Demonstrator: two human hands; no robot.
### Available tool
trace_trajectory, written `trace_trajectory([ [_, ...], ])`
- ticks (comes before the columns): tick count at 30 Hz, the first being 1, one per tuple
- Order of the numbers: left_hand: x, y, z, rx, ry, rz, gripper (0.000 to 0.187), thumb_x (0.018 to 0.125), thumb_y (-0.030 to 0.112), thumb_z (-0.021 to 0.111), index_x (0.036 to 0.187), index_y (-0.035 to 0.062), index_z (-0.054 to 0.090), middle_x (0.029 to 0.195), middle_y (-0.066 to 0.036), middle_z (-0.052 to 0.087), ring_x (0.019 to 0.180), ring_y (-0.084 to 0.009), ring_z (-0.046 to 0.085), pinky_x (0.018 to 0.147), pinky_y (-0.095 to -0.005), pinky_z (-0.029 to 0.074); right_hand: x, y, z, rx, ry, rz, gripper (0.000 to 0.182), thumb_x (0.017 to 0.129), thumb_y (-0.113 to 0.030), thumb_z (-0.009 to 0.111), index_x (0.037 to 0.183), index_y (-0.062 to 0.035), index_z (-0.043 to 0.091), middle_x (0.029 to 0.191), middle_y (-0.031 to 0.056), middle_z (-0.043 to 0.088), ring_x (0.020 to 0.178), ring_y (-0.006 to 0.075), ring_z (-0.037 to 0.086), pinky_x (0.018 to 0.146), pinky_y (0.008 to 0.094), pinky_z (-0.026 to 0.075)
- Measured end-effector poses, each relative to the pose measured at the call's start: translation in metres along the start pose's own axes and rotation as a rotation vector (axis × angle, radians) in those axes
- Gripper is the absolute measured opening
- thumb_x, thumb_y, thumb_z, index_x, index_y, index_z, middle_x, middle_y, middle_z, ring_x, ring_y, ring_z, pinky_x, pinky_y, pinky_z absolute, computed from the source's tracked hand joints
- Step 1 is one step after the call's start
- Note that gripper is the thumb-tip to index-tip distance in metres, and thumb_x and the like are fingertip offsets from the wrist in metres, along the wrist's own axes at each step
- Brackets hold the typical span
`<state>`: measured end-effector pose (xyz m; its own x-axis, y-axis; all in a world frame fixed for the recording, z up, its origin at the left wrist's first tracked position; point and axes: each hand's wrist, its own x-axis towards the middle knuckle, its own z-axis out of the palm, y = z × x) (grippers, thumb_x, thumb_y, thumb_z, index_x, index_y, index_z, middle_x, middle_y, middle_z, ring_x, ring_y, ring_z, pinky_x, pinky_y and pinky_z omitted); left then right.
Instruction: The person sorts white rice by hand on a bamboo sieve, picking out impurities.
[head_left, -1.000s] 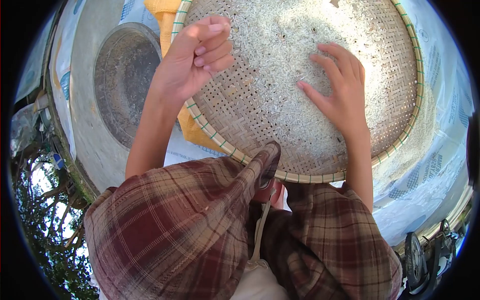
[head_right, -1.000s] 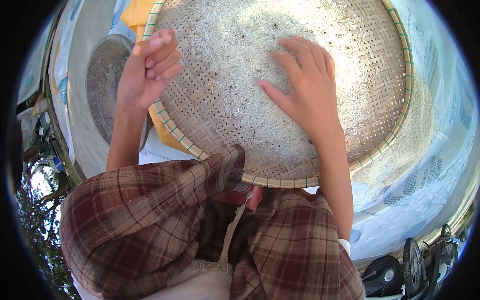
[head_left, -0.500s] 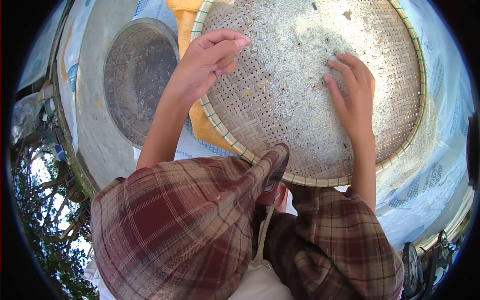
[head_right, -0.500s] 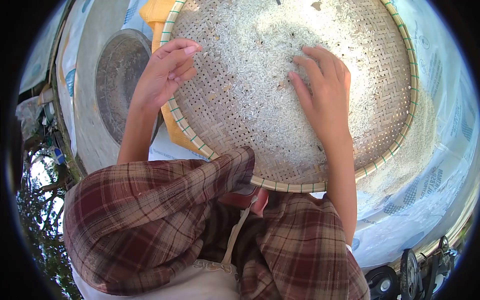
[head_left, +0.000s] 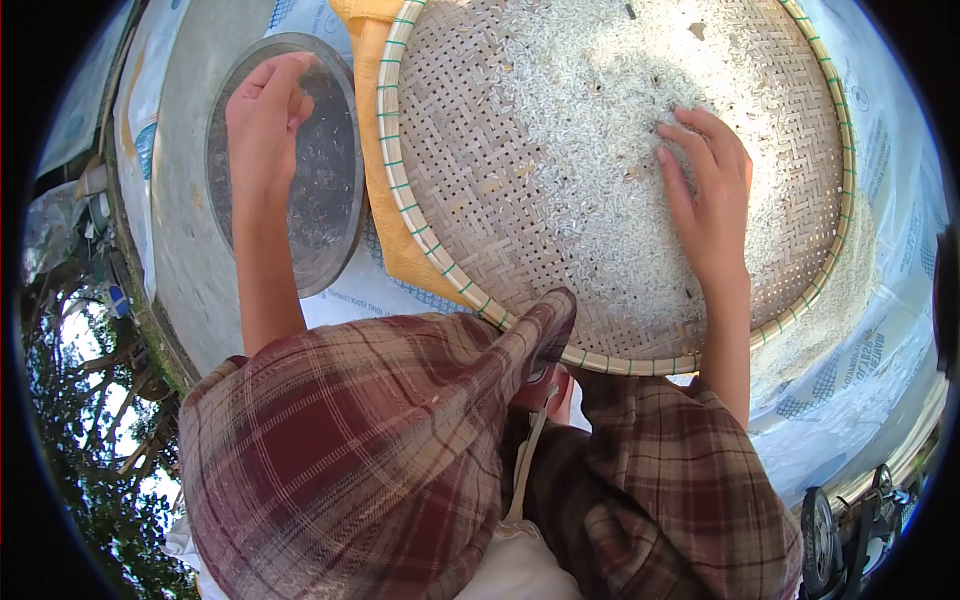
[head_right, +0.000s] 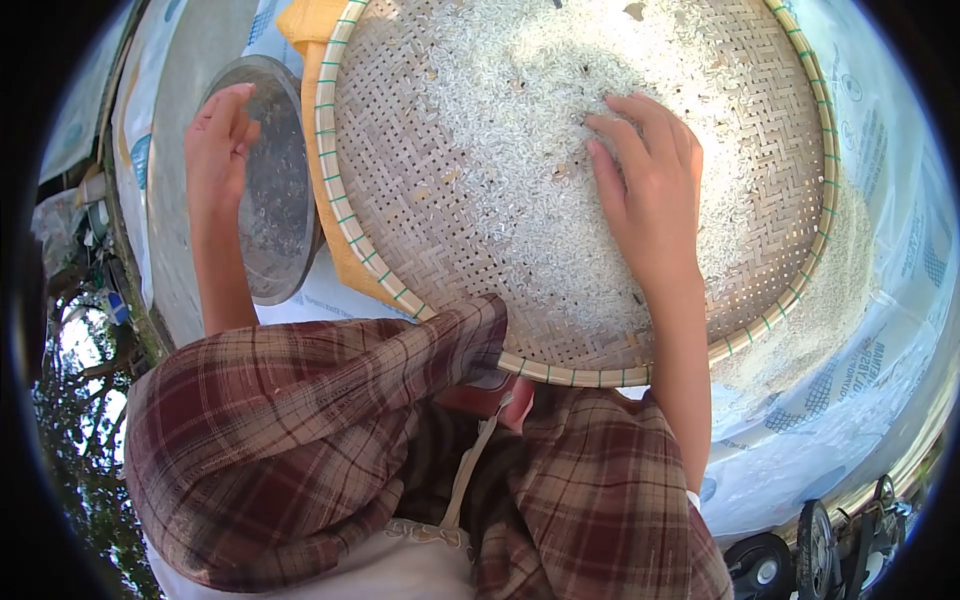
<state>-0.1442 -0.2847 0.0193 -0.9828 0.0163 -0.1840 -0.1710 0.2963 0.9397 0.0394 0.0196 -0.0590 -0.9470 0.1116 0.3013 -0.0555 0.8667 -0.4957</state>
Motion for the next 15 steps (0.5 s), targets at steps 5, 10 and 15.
trace_trajectory([
  [5,0.031,-0.053,-0.072,0.920,0.314,0.025,0.026,0.074,0.020,0.066,0.097,0.0081,0.065,0.072,-0.001,0.057,0.066,-0.0148,0.053,0.064,-0.0294,0.042,0.000,0.001,0.000,0.028,0.021,-0.008,0.018,0.079,-0.012,0.063,0.096,-0.0079,0.062,0.108,0.0072,0.058,0.110,0.0263,0.050,0.092,0.0385,0.035],
  [10,0.009,-0.094,-0.064,1.761,0.412,0.233,0.030,0.072,0.025,0.066,0.101,0.0168,0.066,0.121,-0.013,0.053,0.115,-0.0302,0.047,0.094,-0.0445,0.036,0.001,-0.008,-0.004,0.052,-0.012,-0.044,0.040,0.073,-0.028,0.070,0.105,-0.0078,0.060,0.114,0.0088,0.055,0.113,0.0282,0.047,0.094,0.0402,0.033],
  [15,0.015,-0.065,-0.027,0.951,0.481,0.655,0.021,0.076,0.018,0.063,0.096,0.0123,0.065,0.122,-0.011,0.051,0.115,-0.0284,0.045,0.096,-0.0443,0.033,0.003,-0.017,-0.005,0.013,-0.100,-0.084,0.056,0.075,-0.041,0.065,0.123,-0.0161,0.053,0.127,0.0078,0.047,0.122,0.0280,0.039,0.102,0.0435,0.026],
])
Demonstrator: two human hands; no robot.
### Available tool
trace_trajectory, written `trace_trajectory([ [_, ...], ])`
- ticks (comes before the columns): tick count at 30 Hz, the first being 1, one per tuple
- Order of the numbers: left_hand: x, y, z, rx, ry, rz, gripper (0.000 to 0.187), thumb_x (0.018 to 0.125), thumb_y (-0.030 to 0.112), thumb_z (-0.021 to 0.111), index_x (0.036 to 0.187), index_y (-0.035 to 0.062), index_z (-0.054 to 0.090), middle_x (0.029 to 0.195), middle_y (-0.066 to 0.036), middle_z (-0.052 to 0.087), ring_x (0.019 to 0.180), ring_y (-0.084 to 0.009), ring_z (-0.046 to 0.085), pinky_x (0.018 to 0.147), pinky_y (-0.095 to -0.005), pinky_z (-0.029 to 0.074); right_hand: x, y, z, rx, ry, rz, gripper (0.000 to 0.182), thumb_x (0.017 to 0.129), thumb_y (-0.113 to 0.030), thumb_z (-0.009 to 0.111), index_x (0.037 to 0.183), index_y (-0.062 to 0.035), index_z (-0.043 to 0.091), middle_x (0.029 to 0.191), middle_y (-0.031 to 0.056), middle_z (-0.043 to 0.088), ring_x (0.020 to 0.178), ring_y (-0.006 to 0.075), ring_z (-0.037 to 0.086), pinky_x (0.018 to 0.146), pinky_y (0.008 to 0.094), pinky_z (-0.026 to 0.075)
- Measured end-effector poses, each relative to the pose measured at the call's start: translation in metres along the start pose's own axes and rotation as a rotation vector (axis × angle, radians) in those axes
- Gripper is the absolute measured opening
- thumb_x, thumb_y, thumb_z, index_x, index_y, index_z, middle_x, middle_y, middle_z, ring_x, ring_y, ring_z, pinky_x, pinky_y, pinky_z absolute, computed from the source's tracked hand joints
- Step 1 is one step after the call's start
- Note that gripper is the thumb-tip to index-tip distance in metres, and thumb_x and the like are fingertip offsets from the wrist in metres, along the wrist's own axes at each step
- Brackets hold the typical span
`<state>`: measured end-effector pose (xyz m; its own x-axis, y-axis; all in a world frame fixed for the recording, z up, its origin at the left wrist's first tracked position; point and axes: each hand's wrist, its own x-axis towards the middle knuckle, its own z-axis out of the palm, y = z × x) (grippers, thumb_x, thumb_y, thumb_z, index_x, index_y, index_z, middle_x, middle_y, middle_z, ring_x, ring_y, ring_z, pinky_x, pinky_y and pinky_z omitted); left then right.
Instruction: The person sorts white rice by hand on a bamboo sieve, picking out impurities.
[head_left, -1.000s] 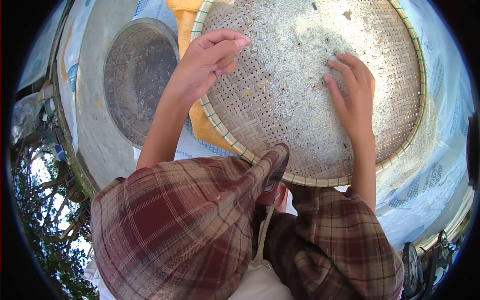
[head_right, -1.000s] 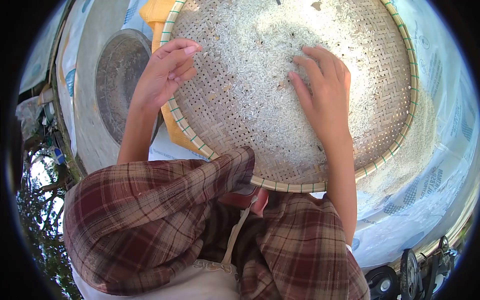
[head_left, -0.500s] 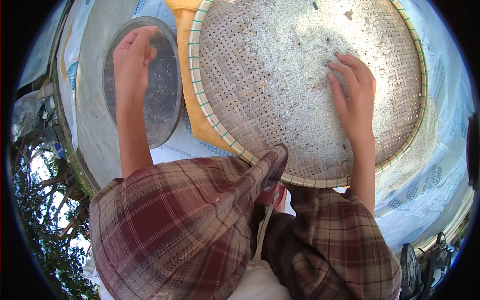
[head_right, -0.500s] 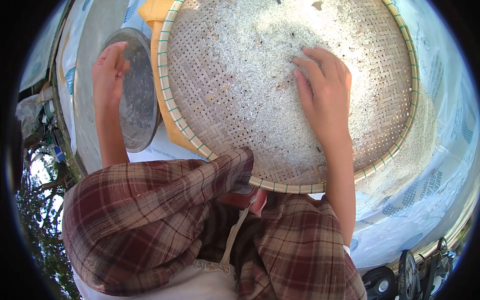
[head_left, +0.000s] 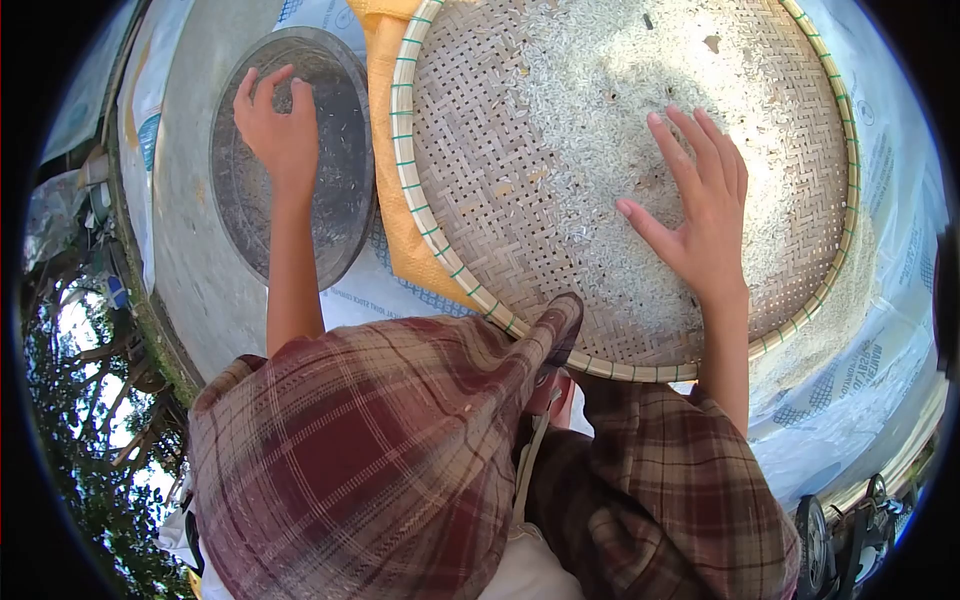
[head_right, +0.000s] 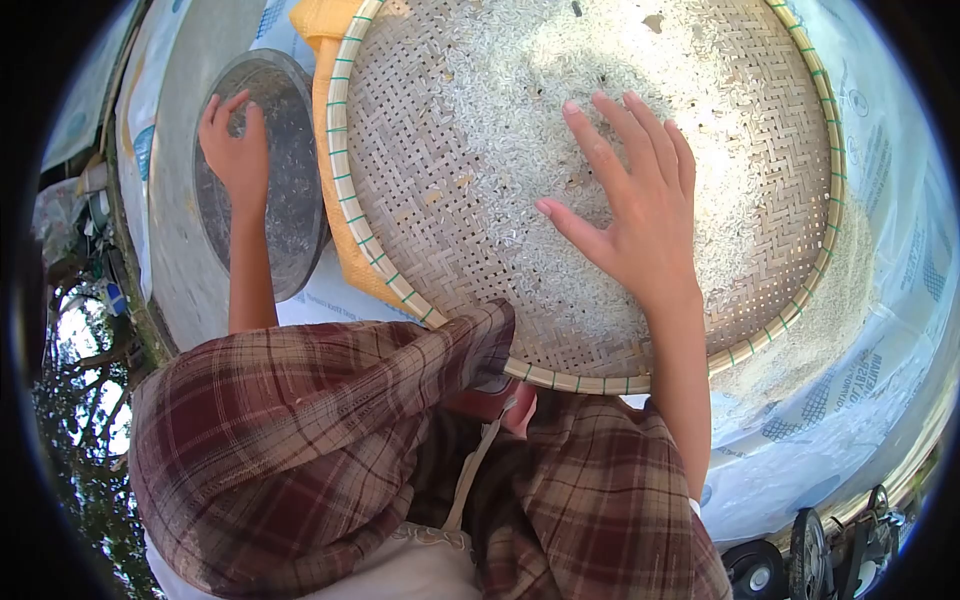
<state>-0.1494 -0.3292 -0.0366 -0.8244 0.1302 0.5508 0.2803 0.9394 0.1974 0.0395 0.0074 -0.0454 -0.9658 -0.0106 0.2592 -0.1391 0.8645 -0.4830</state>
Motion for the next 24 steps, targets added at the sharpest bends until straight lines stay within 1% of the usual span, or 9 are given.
trace_trajectory([
  [1,0.006,0.019,-0.002,0.001,0.002,-0.004,0.021,0.076,0.018,0.063,0.096,0.0123,0.065,0.122,-0.011,0.051,0.115,-0.0284,0.045,0.096,-0.0443,0.033,0.000,-0.002,-0.001,-0.048,-0.038,-0.007,0.059,0.076,-0.045,0.063,0.128,-0.0197,0.050,0.132,0.0071,0.044,0.126,0.0278,0.035,0.105,0.0447,0.023],
  [3,0.010,0.058,-0.008,-0.332,-0.189,0.087,0.016,0.080,0.014,0.063,0.095,0.0107,0.066,0.104,-0.006,0.062,0.104,-0.0226,0.054,0.093,-0.0383,0.036,-0.001,-0.005,0.001,-0.088,-0.079,-0.028,0.058,0.077,-0.047,0.061,0.128,-0.0221,0.050,0.136,0.0065,0.041,0.129,0.0276,0.032,0.106,0.0454,0.020],
  [5,0.003,0.086,-0.004,-0.409,-0.363,0.293,0.014,0.079,0.011,0.063,0.092,0.0095,0.066,0.089,-0.003,0.064,0.092,-0.0196,0.057,0.089,-0.0355,0.038,-0.001,-0.007,0.004,-0.126,-0.117,-0.049,0.057,0.077,-0.049,0.060,0.128,-0.0246,0.050,0.139,0.0058,0.038,0.131,0.0275,0.029,0.108,0.0462,0.018],
  [7,-0.006,0.105,-0.001,-0.342,-0.458,0.486,0.013,0.077,0.012,0.065,0.090,0.0093,0.066,0.090,-0.004,0.063,0.091,-0.0207,0.057,0.086,-0.0339,0.039,-0.001,-0.008,0.005,-0.137,-0.156,-0.058,0.056,0.078,-0.049,0.060,0.127,-0.0248,0.051,0.140,0.0055,0.037,0.132,0.0276,0.027,0.108,0.0470,0.016],
  [8,-0.009,0.110,0.001,-0.339,-0.457,0.484,0.013,0.077,0.012,0.065,0.090,0.0093,0.066,0.090,-0.004,0.063,0.091,-0.0207,0.057,0.086,-0.0339,0.039,-0.001,-0.008,0.005,-0.135,-0.156,-0.060,0.056,0.078,-0.049,0.060,0.127,-0.0248,0.051,0.140,0.0055,0.037,0.132,0.0276,0.027,0.108,0.0470,0.016],
  [10,-0.013,0.114,0.002,-0.300,-0.584,0.567,0.013,0.076,0.013,0.066,0.089,0.0095,0.066,0.089,-0.003,0.063,0.089,-0.0214,0.056,0.083,-0.0327,0.039,-0.001,-0.007,0.004,-0.142,-0.168,-0.035,0.054,0.077,-0.049,0.061,0.125,-0.0237,0.053,0.139,0.0060,0.038,0.132,0.0277,0.028,0.108,0.0474,0.016],
  [17,-0.014,0.111,0.003,-0.307,-0.592,0.639,0.013,0.075,0.012,0.067,0.087,0.0082,0.065,0.089,-0.004,0.063,0.085,-0.0211,0.058,0.078,-0.0324,0.042,0.001,-0.005,0.002,-0.120,-0.149,0.004,0.051,0.077,-0.045,0.063,0.121,-0.0205,0.056,0.136,0.0073,0.041,0.131,0.0278,0.030,0.108,0.0473,0.017],
  [22,-0.020,0.111,0.004,-0.265,-0.533,0.717,0.013,0.074,0.009,0.066,0.086,0.0055,0.063,0.084,-0.005,0.062,0.081,-0.0224,0.058,0.070,-0.0315,0.047,0.000,-0.002,0.002,-0.122,-0.117,0.031,0.051,0.076,-0.042,0.064,0.118,-0.0138,0.057,0.132,0.0079,0.044,0.129,0.0270,0.033,0.107,0.0469,0.018],
  [24,-0.023,0.110,0.008,-0.322,-0.512,0.657,0.014,0.075,0.009,0.065,0.088,0.0043,0.063,0.083,-0.006,0.062,0.079,-0.0217,0.059,0.069,-0.0306,0.048,0.000,-0.004,0.001,-0.119,-0.104,0.020,0.052,0.076,-0.042,0.064,0.119,-0.0133,0.056,0.132,0.0079,0.045,0.129,0.0269,0.033,0.107,0.0466,0.019],
])
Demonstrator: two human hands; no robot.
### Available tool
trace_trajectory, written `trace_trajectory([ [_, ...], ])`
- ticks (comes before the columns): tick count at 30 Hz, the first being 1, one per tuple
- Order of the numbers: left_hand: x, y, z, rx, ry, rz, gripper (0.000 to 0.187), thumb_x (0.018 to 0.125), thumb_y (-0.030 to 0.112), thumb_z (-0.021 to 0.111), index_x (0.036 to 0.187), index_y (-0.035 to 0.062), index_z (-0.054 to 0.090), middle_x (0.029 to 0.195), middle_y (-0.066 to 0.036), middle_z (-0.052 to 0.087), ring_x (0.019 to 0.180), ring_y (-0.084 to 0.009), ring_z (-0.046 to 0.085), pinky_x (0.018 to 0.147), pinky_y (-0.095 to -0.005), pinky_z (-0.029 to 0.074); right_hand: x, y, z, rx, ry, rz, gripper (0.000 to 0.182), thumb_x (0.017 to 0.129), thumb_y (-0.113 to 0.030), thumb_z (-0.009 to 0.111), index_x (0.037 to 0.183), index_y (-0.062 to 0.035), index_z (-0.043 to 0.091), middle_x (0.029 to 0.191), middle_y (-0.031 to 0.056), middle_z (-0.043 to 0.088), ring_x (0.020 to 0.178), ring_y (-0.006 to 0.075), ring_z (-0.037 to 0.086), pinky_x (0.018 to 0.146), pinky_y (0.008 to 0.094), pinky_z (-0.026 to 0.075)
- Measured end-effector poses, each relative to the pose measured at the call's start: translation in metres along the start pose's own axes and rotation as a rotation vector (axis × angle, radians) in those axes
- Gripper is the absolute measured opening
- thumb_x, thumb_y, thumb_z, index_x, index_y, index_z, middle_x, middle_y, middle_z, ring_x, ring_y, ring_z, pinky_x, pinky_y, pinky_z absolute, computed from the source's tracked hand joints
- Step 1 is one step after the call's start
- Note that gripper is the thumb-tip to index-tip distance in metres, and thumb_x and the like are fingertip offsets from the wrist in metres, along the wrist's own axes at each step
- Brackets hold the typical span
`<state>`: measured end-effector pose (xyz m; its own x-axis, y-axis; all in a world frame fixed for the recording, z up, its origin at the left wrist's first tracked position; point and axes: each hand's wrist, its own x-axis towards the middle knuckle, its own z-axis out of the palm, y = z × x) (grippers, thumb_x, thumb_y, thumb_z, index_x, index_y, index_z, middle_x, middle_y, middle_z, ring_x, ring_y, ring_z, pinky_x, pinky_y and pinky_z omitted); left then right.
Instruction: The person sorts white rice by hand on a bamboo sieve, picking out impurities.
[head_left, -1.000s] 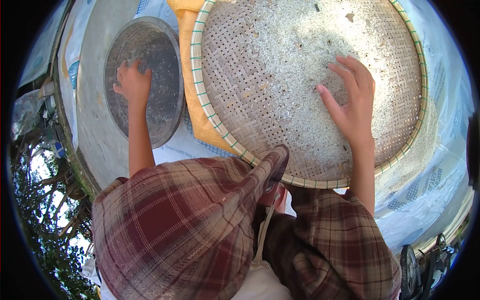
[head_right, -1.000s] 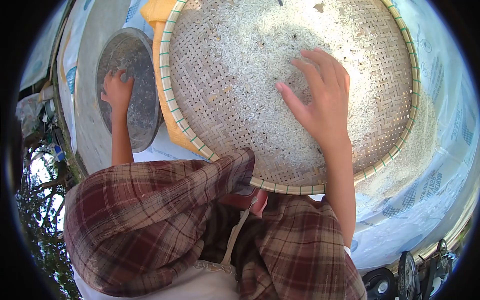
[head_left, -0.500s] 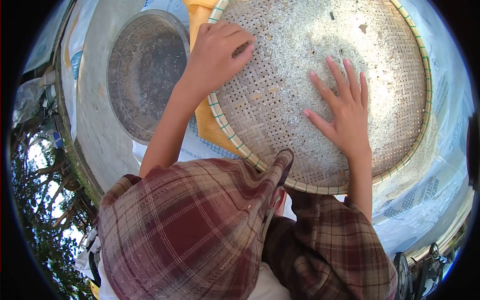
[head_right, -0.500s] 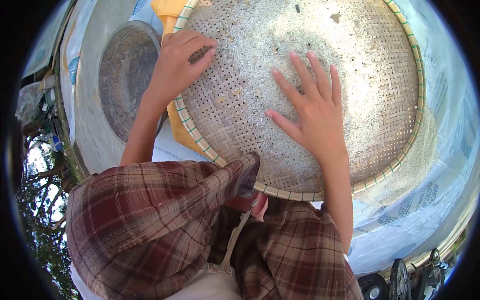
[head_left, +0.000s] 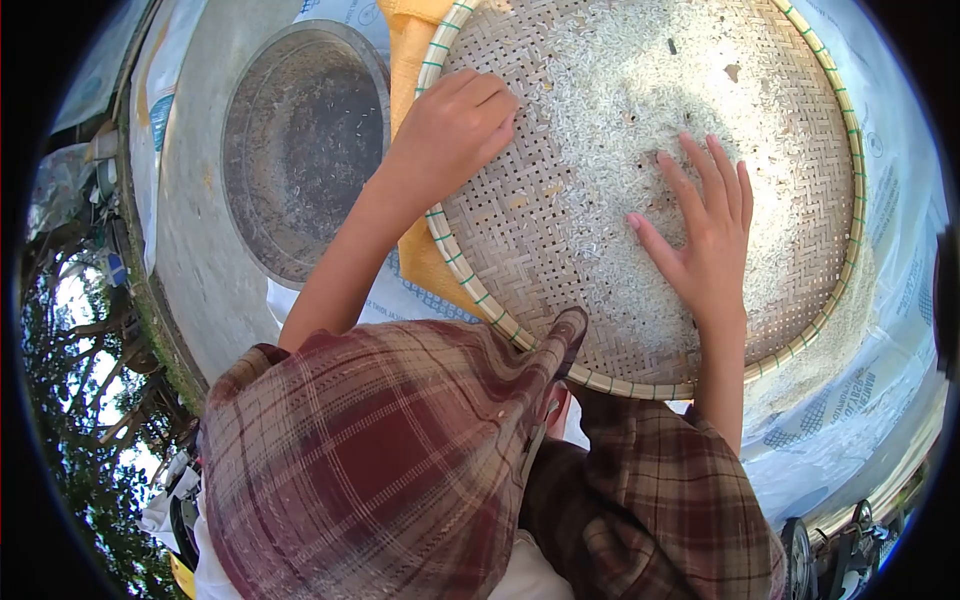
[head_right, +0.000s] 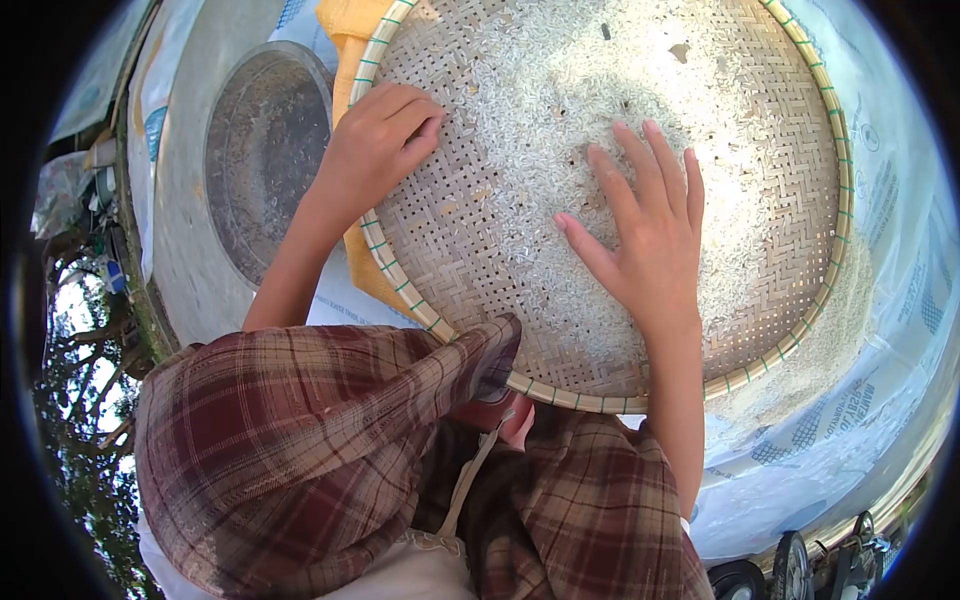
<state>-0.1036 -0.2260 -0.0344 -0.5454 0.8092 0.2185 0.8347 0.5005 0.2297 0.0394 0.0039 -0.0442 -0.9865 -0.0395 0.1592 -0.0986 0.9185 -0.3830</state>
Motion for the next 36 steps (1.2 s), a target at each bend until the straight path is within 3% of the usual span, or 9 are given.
trace_trajectory([
  [2,0.002,0.000,0.001,-0.048,0.050,-0.037,0.015,0.075,0.008,0.065,0.089,0.0031,0.062,0.082,-0.006,0.062,0.077,-0.0211,0.059,0.068,-0.0297,0.048,0.004,-0.002,0.000,0.005,0.020,-0.014,0.053,0.076,-0.041,0.064,0.120,-0.0127,0.055,0.132,0.0078,0.045,0.129,0.0267,0.033,0.107,0.0463,0.019],
  [4,0.008,0.002,-0.002,-0.645,0.096,-0.588,0.015,0.077,0.008,0.063,0.091,0.0020,0.061,0.081,-0.008,0.062,0.071,-0.0196,0.060,0.067,-0.0292,0.048,0.012,-0.009,-0.002,0.041,0.021,-0.121,0.057,0.077,-0.043,0.063,0.125,-0.0129,0.051,0.133,0.0076,0.043,0.130,0.0258,0.032,0.108,0.0458,0.019],
  [5,0.012,0.000,-0.004,-0.640,0.099,-0.584,0.015,0.077,0.008,0.063,0.091,0.0020,0.061,0.081,-0.008,0.062,0.071,-0.0196,0.060,0.067,-0.0292,0.048,0.016,-0.013,-0.002,0.041,0.028,-0.122,0.057,0.077,-0.043,0.063,0.125,-0.0129,0.051,0.133,0.0076,0.043,0.130,0.0258,0.032,0.108,0.0458,0.019],
  [13,0.044,-0.038,-0.006,0.014,-0.022,-0.045,0.011,0.081,0.007,0.057,0.089,-0.0003,0.059,0.082,-0.013,0.060,0.074,-0.0277,0.060,0.067,-0.0328,0.048,0.053,-0.031,0.022,-0.012,0.015,-0.235,0.064,0.080,-0.048,0.057,0.131,-0.0135,0.043,0.138,0.0077,0.038,0.132,0.0245,0.028,0.109,0.0477,0.017],
  [23,0.041,-0.033,0.012,0.240,0.001,0.127,0.009,0.080,0.006,0.056,0.075,-0.0017,0.053,0.074,-0.014,0.054,0.071,-0.0280,0.059,0.064,-0.0348,0.049,0.034,-0.021,0.043,-0.073,0.017,-0.165,0.062,0.083,-0.053,0.050,0.131,-0.0143,0.045,0.138,0.0085,0.038,0.131,0.0239,0.030,0.107,0.0498,0.018],
  [26,0.037,-0.034,-0.004,-0.044,0.070,-0.127,0.011,0.080,0.008,0.060,0.079,-0.0027,0.058,0.074,-0.009,0.059,0.066,-0.0191,0.060,0.062,-0.0286,0.049,0.032,-0.019,0.041,-0.068,0.025,-0.166,0.062,0.083,-0.053,0.050,0.131,-0.0140,0.045,0.138,0.0081,0.038,0.131,0.0234,0.031,0.107,0.0496,0.019],
  [28,0.030,-0.034,-0.030,-0.383,0.286,-0.641,0.016,0.076,0.014,0.063,0.082,-0.0007,0.064,0.074,-0.006,0.064,0.068,-0.0139,0.062,0.065,-0.0255,0.049,0.029,-0.018,0.040,-0.057,0.030,-0.141,0.061,0.083,-0.052,0.050,0.131,-0.0138,0.045,0.138,0.0078,0.038,0.130,0.0235,0.032,0.107,0.0493,0.019],
  [32,-0.026,-0.087,-0.049,-0.211,0.360,-0.990,0.021,0.072,0.020,0.067,0.083,0.0020,0.067,0.073,-0.005,0.066,0.064,-0.0104,0.061,0.063,-0.0237,0.048,0.026,-0.016,0.031,-0.056,0.005,-0.112,0.060,0.083,-0.049,0.053,0.130,-0.0134,0.045,0.138,0.0084,0.039,0.130,0.0245,0.033,0.107,0.0488,0.019],
  [36,-0.092,-0.121,-0.044,0.191,0.153,-1.100,0.017,0.070,0.017,0.066,0.079,0.0037,0.068,0.067,-0.007,0.066,0.064,-0.0223,0.064,0.066,-0.0338,0.051,0.021,-0.011,0.019,-0.037,-0.005,-0.008,0.058,0.083,-0.044,0.056,0.130,-0.0121,0.044,0.137,0.0099,0.039,0.130,0.0266,0.032,0.107,0.0497,0.019],
])
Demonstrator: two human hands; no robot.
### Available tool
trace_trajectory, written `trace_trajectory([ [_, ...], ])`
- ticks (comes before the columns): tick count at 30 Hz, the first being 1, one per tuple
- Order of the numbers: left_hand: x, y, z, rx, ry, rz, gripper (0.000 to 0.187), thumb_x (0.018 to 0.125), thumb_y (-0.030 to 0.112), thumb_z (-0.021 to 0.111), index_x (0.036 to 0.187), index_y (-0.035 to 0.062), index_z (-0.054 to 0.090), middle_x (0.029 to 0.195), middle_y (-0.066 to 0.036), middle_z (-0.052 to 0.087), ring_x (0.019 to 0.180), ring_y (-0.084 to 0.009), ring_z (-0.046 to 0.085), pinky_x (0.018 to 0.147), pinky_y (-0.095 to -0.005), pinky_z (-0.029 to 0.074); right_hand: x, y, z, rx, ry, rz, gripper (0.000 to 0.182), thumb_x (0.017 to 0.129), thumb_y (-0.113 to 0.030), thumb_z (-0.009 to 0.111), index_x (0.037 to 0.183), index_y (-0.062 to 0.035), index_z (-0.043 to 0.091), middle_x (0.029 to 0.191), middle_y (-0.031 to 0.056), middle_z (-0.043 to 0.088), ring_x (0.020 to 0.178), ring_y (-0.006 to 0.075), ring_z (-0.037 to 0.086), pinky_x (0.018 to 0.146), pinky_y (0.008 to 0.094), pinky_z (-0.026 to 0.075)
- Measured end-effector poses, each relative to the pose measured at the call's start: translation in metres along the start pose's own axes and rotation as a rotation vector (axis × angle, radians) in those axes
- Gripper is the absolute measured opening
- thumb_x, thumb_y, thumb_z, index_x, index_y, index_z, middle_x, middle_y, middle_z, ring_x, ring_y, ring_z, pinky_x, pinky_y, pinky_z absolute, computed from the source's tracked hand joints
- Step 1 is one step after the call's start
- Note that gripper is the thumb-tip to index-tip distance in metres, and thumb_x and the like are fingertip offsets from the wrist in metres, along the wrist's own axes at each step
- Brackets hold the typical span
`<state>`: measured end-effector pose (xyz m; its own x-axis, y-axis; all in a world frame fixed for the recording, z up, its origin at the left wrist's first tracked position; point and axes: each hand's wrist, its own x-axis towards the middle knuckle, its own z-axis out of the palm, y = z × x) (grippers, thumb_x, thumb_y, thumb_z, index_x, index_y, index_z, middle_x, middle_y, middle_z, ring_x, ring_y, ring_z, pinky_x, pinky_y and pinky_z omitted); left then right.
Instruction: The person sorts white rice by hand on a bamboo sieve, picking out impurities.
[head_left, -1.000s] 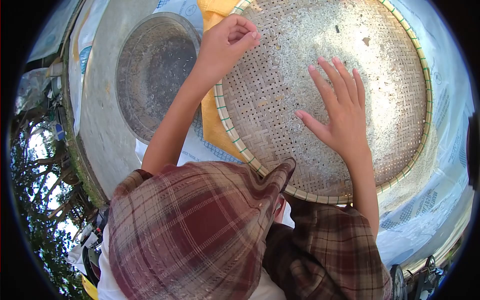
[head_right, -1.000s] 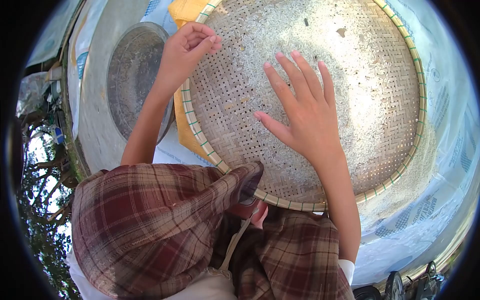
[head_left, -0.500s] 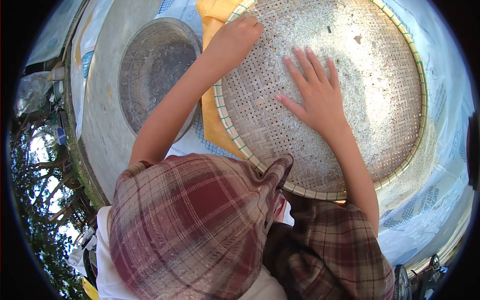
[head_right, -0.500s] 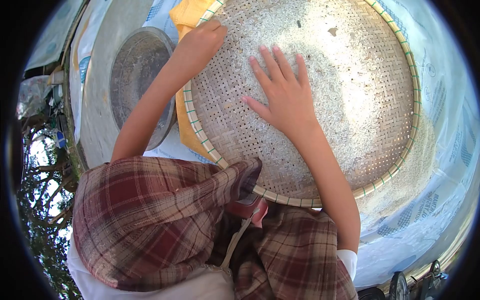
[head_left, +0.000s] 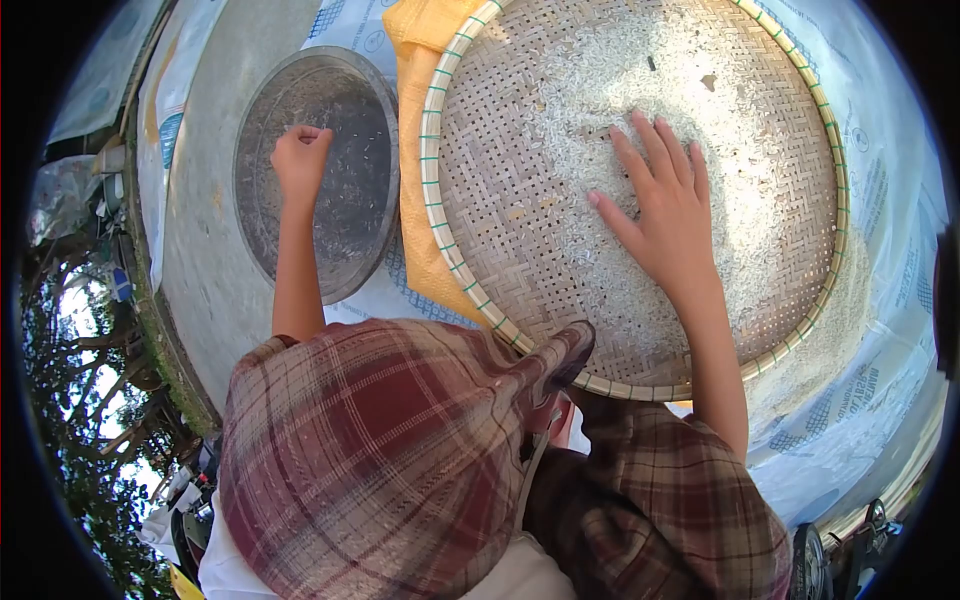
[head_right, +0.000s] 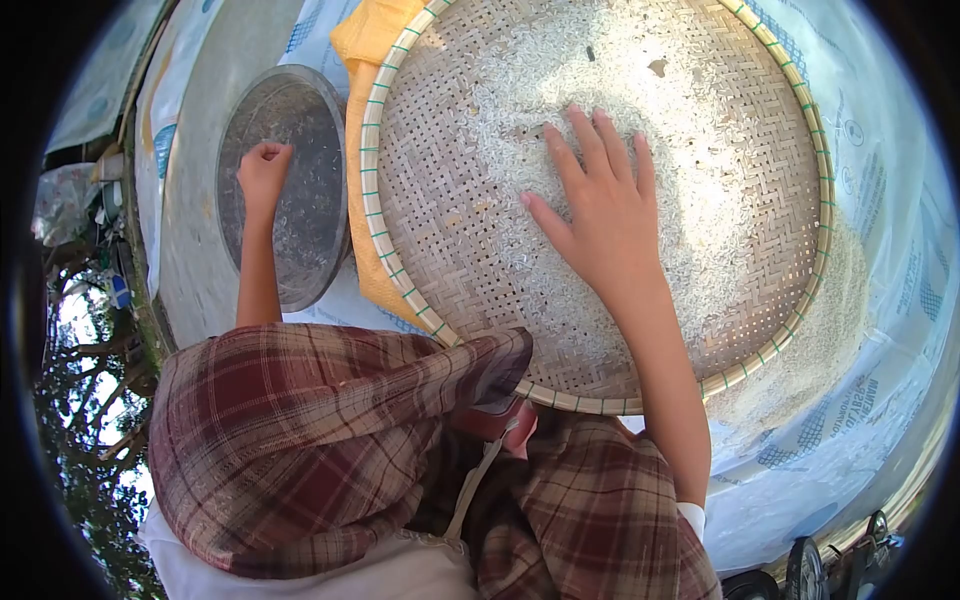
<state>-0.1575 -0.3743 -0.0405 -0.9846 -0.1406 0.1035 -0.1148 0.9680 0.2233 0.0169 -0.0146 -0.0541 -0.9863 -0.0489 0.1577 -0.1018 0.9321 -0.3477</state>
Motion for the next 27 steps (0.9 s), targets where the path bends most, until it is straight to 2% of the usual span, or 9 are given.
trace_trajectory([
  [3,0.001,-0.049,0.019,0.323,-0.145,0.082,0.022,0.070,0.015,0.064,0.089,0.0038,0.067,0.083,-0.012,0.066,0.079,-0.0325,0.064,0.073,-0.0415,0.049,-0.002,0.009,-0.007,-0.059,0.014,0.084,0.058,0.083,-0.043,0.056,0.131,-0.0113,0.044,0.137,0.0108,0.039,0.130,0.0277,0.030,0.107,0.0502,0.018],
  [4,-0.002,-0.050,0.020,0.322,-0.145,0.083,0.022,0.070,0.015,0.064,0.089,0.0038,0.067,0.083,-0.012,0.066,0.079,-0.0325,0.064,0.073,-0.0415,0.049,-0.002,0.012,-0.008,-0.089,0.017,0.128,0.059,0.083,-0.043,0.056,0.131,-0.0111,0.043,0.137,0.0113,0.039,0.131,0.0281,0.030,0.106,0.0504,0.018],
  [6,-0.013,-0.042,0.023,0.414,-0.136,0.088,0.029,0.072,0.015,0.063,0.099,0.0041,0.063,0.103,-0.016,0.059,0.092,-0.0381,0.058,0.080,-0.0442,0.046,-0.002,0.016,-0.009,-0.096,0.048,0.152,0.059,0.084,-0.044,0.055,0.131,-0.0110,0.043,0.137,0.0122,0.038,0.131,0.0284,0.029,0.106,0.0502,0.018],
  [8,-0.010,-0.009,0.013,0.309,-0.006,0.241,0.031,0.076,0.015,0.062,0.105,0.0044,0.059,0.113,-0.018,0.051,0.095,-0.0392,0.055,0.081,-0.0443,0.045,0.002,0.016,-0.011,-0.102,0.077,0.170,0.059,0.084,-0.045,0.055,0.132,-0.0109,0.043,0.137,0.0130,0.038,0.131,0.0287,0.029,0.106,0.0500,0.018],
  [10,-0.016,0.061,-0.008,0.134,0.164,0.430,0.022,0.080,0.014,0.059,0.099,0.0047,0.061,0.102,-0.014,0.055,0.088,-0.0329,0.057,0.078,-0.0421,0.045,0.010,0.011,-0.012,-0.059,0.170,0.163,0.061,0.085,-0.047,0.053,0.132,-0.0114,0.042,0.138,0.0140,0.037,0.132,0.0286,0.028,0.106,0.0504,0.017],
  [12,-0.025,0.116,-0.018,-0.181,0.011,0.546,0.019,0.081,0.016,0.061,0.098,0.0077,0.063,0.093,-0.007,0.057,0.080,-0.0215,0.056,0.069,-0.0325,0.046,0.017,0.001,-0.013,-0.045,0.173,0.089,0.061,0.084,-0.048,0.053,0.132,-0.0119,0.042,0.138,0.0138,0.036,0.132,0.0283,0.028,0.106,0.0510,0.017],
  [14,-0.034,0.148,-0.011,-0.419,-0.256,0.794,0.017,0.082,0.015,0.062,0.097,0.0065,0.063,0.091,-0.004,0.058,0.074,-0.0172,0.055,0.066,-0.0276,0.045,0.023,-0.007,-0.009,-0.030,0.180,0.021,0.061,0.084,-0.049,0.052,0.132,-0.0123,0.043,0.139,0.0136,0.036,0.132,0.0280,0.028,0.106,0.0516,0.016],
  [17,-0.045,0.162,0.014,-0.412,-0.372,0.954,0.017,0.082,0.014,0.062,0.097,0.0063,0.063,0.091,-0.005,0.058,0.074,-0.0175,0.056,0.066,-0.0281,0.046,0.024,-0.010,0.005,-0.043,0.133,-0.069,0.062,0.084,-0.052,0.051,0.132,-0.0132,0.043,0.139,0.0125,0.035,0.132,0.0276,0.027,0.106,0.0525,0.017],
  [27,-0.052,0.164,0.028,-0.374,-0.445,0.947,0.011,0.081,0.010,0.060,0.089,0.0022,0.060,0.086,-0.006,0.055,0.073,-0.0175,0.057,0.067,-0.0274,0.047,0.014,-0.007,0.020,-0.066,0.062,-0.064,0.061,0.083,-0.051,0.051,0.130,-0.0130,0.045,0.138,0.0106,0.038,0.129,0.0269,0.033,0.106,0.0517,0.019],
])
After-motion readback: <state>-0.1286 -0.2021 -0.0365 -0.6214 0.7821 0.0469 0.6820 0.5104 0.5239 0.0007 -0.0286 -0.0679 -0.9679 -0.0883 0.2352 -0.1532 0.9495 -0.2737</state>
